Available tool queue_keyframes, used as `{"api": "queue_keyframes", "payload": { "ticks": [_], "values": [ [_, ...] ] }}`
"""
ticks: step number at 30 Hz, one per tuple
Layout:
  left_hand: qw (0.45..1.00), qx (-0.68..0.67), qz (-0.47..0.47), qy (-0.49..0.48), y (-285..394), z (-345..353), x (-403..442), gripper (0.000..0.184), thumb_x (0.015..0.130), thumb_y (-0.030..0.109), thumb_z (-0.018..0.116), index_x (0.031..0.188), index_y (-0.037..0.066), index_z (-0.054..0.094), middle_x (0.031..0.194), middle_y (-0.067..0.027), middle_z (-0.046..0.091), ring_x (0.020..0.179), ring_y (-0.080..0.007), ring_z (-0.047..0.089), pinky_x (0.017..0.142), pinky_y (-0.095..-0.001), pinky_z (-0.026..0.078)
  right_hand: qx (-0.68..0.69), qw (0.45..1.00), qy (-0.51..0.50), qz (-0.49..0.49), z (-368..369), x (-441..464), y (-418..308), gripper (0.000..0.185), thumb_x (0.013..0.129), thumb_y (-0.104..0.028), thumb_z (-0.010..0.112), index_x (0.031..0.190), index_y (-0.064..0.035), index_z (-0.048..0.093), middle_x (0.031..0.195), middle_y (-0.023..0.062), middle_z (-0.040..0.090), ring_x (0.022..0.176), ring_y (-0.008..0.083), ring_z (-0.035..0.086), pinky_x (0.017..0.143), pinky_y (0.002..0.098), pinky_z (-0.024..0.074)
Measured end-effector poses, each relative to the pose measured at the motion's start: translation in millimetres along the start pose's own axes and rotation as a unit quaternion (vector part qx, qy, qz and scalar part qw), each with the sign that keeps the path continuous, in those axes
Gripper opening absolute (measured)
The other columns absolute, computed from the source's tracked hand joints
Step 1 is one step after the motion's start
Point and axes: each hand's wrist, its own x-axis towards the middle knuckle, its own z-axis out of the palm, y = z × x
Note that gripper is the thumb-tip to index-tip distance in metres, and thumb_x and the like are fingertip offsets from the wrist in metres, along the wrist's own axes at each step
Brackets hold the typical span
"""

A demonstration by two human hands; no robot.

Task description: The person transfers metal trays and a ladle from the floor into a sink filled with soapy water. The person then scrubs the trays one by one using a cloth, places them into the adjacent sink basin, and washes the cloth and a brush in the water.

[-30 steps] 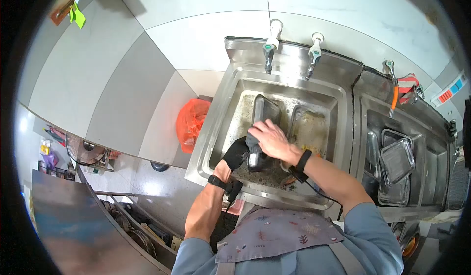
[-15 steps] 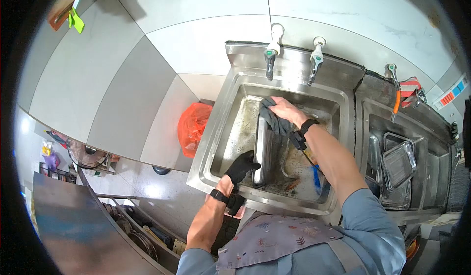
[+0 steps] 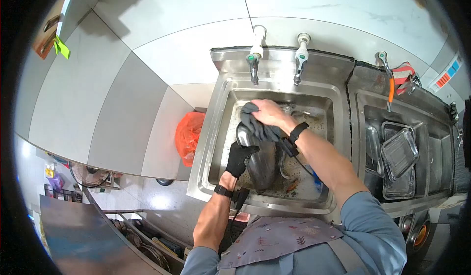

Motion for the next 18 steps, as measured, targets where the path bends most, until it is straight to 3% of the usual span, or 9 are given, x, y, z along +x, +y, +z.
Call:
{"api": "queue_keyframes", "payload": {
  "ticks": [4, 6, 7, 8, 10, 11, 12, 13, 18],
  "values": [
    [0.998, -0.041, -0.011, 0.051, -9.8, -3.5, -4.3, 0.018, 0.077, 0.01, 0.08, 0.088, -0.001, 0.072, 0.072, 0.0004, 0.067, 0.061, -0.0092, 0.056, 0.057, -0.0304, 0.045, 0.025, 0.996, 0.072, 0.046, -1.4, -4.4, 35.3, 0.037, 0.091, -0.025, 0.06, 0.118, -0.0015, 0.066, 0.106, 0.0209, 0.072, 0.099, 0.036, 0.068, 0.087, 0.0434, 0.0515],
    [0.994, -0.085, 0.023, 0.063, -8.3, -3.4, -1.7, 0.017, 0.077, 0.01, 0.08, 0.088, 0.0, 0.072, 0.074, 0.001, 0.066, 0.062, -0.0104, 0.057, 0.057, -0.0299, 0.045, 0.315, 0.936, 0.089, 0.131, 6.9, -12.7, 56.0, 0.037, 0.093, -0.027, 0.057, 0.116, 0.0013, 0.066, 0.102, 0.0144, 0.072, 0.092, 0.0256, 0.065, 0.083, 0.0386, 0.0505],
    [0.991, -0.104, 0.02, 0.087, -4.7, -4.1, -5.5, 0.017, 0.077, 0.01, 0.08, 0.089, 0.0, 0.072, 0.074, 0.0012, 0.066, 0.062, -0.0105, 0.057, 0.057, -0.0297, 0.045, 0.336, 0.925, 0.077, 0.156, 15.9, -15.3, 67.4, 0.039, 0.095, -0.028, 0.054, 0.114, 0.0044, 0.065, 0.1, 0.0101, 0.069, 0.089, 0.0195, 0.06, 0.081, 0.0361, 0.049],
    [0.986, -0.123, 0.018, 0.112, -1.5, -5.4, -8.5, 0.018, 0.077, 0.01, 0.08, 0.089, 0.0, 0.072, 0.074, 0.0014, 0.065, 0.062, -0.0106, 0.058, 0.057, -0.0295, 0.045, 0.336, 0.925, 0.075, 0.158, 25.6, -21.8, 79.8, 0.039, 0.095, -0.028, 0.054, 0.114, 0.0044, 0.065, 0.1, 0.0101, 0.069, 0.089, 0.0195, 0.06, 0.081, 0.0361, 0.049],
    [0.983, -0.095, -0.094, 0.124, -2.9, -24.6, -6.9, 0.015, 0.075, 0.008, 0.08, 0.086, 0.002, 0.071, 0.073, -0.0011, 0.065, 0.059, -0.0125, 0.057, 0.055, -0.0297, 0.044, 0.272, 0.923, 0.088, 0.258, 26.4, -58.1, 43.2, 0.039, 0.096, -0.027, 0.052, 0.114, 0.0055, 0.064, 0.102, 0.0155, 0.071, 0.092, 0.0252, 0.064, 0.083, 0.0398, 0.0494],
    [0.976, -0.159, -0.058, 0.138, 2.0, -25.9, -4.9, 0.014, 0.075, 0.007, 0.08, 0.085, 0.003, 0.071, 0.072, -0.0015, 0.065, 0.058, -0.013, 0.057, 0.054, -0.0297, 0.043, 0.21, 0.939, 0.101, 0.253, 49.6, -56.8, 61.3, 0.04, 0.097, -0.026, 0.05, 0.115, 0.007, 0.063, 0.11, 0.0224, 0.07, 0.099, 0.0335, 0.066, 0.085, 0.0435, 0.0497],
    [0.962, -0.225, -0.021, 0.155, 5.9, -26.0, -4.9, 0.014, 0.075, 0.006, 0.079, 0.084, 0.003, 0.071, 0.072, -0.0019, 0.065, 0.057, -0.0135, 0.057, 0.053, -0.0297, 0.042, 0.248, 0.932, 0.075, 0.252, 80.8, -46.4, 101.5, 0.041, 0.098, -0.027, 0.049, 0.117, 0.007, 0.063, 0.117, 0.027, 0.067, 0.109, 0.0398, 0.064, 0.09, 0.0458, 0.0487],
    [0.961, -0.223, 0.021, 0.161, 0.4, -30.5, -1.9, 0.021, 0.074, 0.003, 0.078, 0.094, 0.001, 0.071, 0.078, -0.0036, 0.067, 0.063, -0.0156, 0.062, 0.057, -0.0308, 0.047, 0.225, 0.945, 0.068, 0.226, 85.5, -51.2, 100.3, 0.042, 0.099, -0.027, 0.049, 0.121, 0.0067, 0.061, 0.122, 0.0277, 0.065, 0.112, 0.0395, 0.062, 0.092, 0.0459, 0.0479],
    [0.954, -0.226, 0.012, 0.199, 3.2, -45.3, 0.3, 0.043, 0.072, -0.003, 0.076, 0.114, -0.003, 0.067, 0.097, -0.0079, 0.071, 0.082, -0.0217, 0.067, 0.076, -0.0335, 0.054, 0.232, 0.949, 0.049, 0.208, 105.6, -75.1, 94.2, 0.047, 0.1, -0.028, 0.049, 0.135, 0.0044, 0.052, 0.135, 0.0275, 0.058, 0.123, 0.038, 0.057, 0.1, 0.0464, 0.0454]
  ]
}}
